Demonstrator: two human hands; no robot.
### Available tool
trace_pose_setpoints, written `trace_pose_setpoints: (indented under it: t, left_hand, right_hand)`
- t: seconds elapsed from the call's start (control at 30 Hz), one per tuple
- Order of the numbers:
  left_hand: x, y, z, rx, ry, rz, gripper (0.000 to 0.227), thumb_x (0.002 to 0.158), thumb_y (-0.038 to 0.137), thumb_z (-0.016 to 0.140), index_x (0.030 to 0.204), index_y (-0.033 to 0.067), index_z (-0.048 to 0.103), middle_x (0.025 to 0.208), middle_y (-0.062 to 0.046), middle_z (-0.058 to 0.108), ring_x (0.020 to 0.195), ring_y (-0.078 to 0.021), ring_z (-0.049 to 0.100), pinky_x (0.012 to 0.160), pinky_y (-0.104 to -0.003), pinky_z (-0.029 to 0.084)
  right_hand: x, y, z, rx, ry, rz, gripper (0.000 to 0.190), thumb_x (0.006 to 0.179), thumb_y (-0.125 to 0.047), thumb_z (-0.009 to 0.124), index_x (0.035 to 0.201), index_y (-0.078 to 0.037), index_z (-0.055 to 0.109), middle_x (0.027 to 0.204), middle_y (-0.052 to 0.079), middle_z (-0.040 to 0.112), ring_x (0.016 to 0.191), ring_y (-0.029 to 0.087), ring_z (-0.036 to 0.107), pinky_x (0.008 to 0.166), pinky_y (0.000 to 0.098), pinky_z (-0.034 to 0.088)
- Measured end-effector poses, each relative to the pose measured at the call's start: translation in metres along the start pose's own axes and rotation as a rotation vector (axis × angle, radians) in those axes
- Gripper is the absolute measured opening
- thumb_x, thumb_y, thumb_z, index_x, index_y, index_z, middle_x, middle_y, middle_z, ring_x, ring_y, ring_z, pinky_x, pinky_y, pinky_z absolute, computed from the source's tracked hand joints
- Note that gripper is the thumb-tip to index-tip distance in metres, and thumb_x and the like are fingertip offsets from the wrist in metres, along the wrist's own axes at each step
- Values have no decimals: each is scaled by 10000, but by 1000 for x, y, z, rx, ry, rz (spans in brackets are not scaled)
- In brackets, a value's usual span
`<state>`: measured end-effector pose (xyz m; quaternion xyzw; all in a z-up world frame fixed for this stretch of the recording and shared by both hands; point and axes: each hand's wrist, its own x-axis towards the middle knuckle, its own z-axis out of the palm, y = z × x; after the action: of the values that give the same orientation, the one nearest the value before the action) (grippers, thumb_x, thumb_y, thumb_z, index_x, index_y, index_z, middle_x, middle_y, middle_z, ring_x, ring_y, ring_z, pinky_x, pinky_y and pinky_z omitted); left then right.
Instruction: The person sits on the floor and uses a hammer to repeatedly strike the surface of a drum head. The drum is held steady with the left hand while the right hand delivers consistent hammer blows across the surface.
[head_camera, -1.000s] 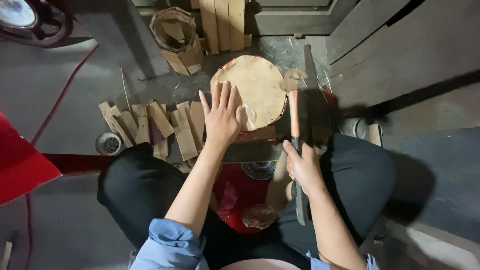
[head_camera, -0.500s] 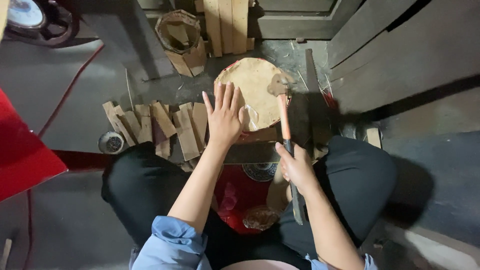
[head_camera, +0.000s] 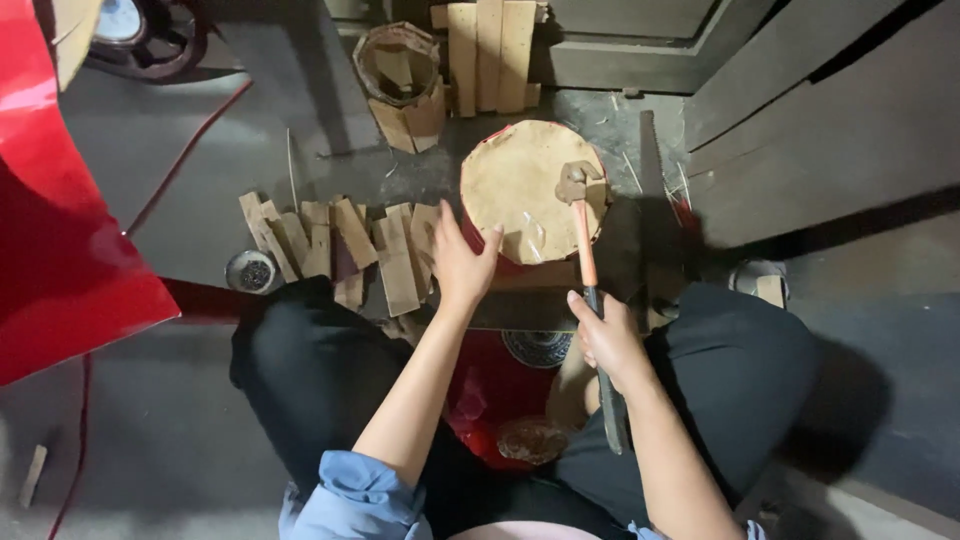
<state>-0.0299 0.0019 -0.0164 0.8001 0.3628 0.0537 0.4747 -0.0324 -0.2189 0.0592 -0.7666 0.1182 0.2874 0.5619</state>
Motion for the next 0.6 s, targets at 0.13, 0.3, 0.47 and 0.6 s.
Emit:
trace_pose_setpoints:
  t: [0.13, 0.3, 0.47, 0.6]
  left_hand:
    - [10, -19, 15, -45, -47, -12, 1057, 873, 647, 685, 1664, 250, 107, 1660, -182, 252, 1542, -447, 176, 1181, -728, 95]
    - [9, -15, 11, -158, -120, -74, 981, 881, 649, 688, 1649, 344, 161, 1678, -122, 252, 1542, -354, 250, 1207, -666, 137]
    - [-3, 10, -1, -157, -120, -79, 911, 924, 538, 672, 1654, 290, 185, 1651, -184, 301, 1533, -426, 247, 1193, -690, 108]
    - [1, 5, 0, -149, -144, -92, 928, 908, 477, 687, 1651, 321, 154, 1631, -212, 324, 1510, -465, 284, 1171, -709, 221]
  right_hand:
    - [-7, -8, 4, -36, 11, -23, 312, 1034, -239, 620, 827, -16, 550, 474, 40, 391, 300, 132, 400, 263, 271, 364]
    - [-23, -34, 20, 25, -36, -46, 410, 1061, -337, 593, 780, -47, 526, 469, 20, 385, 301, 117, 403, 269, 246, 369]
    - [-24, -51, 44, 4, -143, -101, 474, 1071, -407, 557, 755, -55, 536, 465, 24, 395, 294, 119, 413, 256, 260, 365]
    - [-21, -55, 64, -29, -224, -117, 477, 1080, -397, 537, 748, -55, 538, 455, 33, 404, 283, 126, 423, 251, 258, 369]
